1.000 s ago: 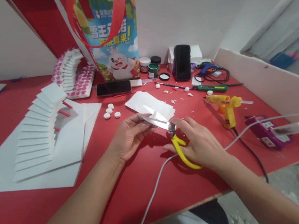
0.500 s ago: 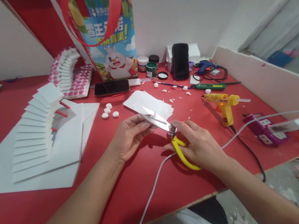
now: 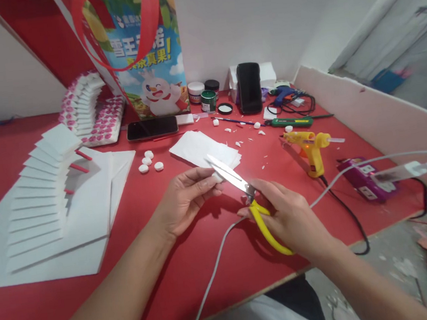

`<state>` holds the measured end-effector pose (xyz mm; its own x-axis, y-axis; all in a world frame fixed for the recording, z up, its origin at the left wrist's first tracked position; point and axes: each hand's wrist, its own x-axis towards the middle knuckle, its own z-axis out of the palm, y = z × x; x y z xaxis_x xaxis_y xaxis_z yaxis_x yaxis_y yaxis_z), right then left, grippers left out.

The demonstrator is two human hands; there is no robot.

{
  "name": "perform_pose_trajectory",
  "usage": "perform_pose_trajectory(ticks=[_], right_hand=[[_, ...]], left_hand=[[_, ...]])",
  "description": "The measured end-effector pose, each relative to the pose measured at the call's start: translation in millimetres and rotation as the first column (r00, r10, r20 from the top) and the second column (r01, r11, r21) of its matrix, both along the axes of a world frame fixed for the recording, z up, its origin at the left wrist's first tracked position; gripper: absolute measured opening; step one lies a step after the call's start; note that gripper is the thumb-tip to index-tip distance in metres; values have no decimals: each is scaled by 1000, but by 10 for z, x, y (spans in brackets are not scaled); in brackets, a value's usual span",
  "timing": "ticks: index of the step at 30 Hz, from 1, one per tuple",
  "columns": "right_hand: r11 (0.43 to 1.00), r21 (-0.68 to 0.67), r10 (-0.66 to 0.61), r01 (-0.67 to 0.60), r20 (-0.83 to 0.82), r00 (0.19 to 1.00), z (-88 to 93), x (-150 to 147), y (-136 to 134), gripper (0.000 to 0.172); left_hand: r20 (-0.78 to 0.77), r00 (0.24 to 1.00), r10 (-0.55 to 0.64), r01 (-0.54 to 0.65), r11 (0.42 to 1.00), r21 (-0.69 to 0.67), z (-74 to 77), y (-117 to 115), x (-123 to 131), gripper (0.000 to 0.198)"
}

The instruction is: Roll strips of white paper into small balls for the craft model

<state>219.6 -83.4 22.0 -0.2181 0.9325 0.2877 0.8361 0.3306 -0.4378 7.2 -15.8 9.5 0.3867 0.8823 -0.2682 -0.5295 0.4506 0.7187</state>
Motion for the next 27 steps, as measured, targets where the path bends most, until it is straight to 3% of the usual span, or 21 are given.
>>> perform_pose_trajectory(ticks=[3, 5, 12, 19, 27], right_hand=[[980, -148, -158, 134, -165, 974, 20, 27, -5, 36], [974, -157, -190, 165, -157, 969, 54, 57, 5, 40], [998, -47, 46, -45, 16, 999, 101, 33, 0, 55], [995, 76, 43, -56, 168, 985, 45, -15, 23, 63], [995, 90, 27, -45, 197, 980, 36, -11, 25, 58]], left_hand=[[7, 1000, -4, 4, 1000, -5, 7, 3, 0, 21], [23, 1000, 0, 0, 1000, -11, 10, 11, -3, 24], [50, 999, -14, 15, 1000, -13, -6, 17, -25, 25], [42, 998, -52, 51, 999, 14, -4, -4, -12, 24], [32, 997, -67, 66, 998, 17, 8, -10, -17, 23]])
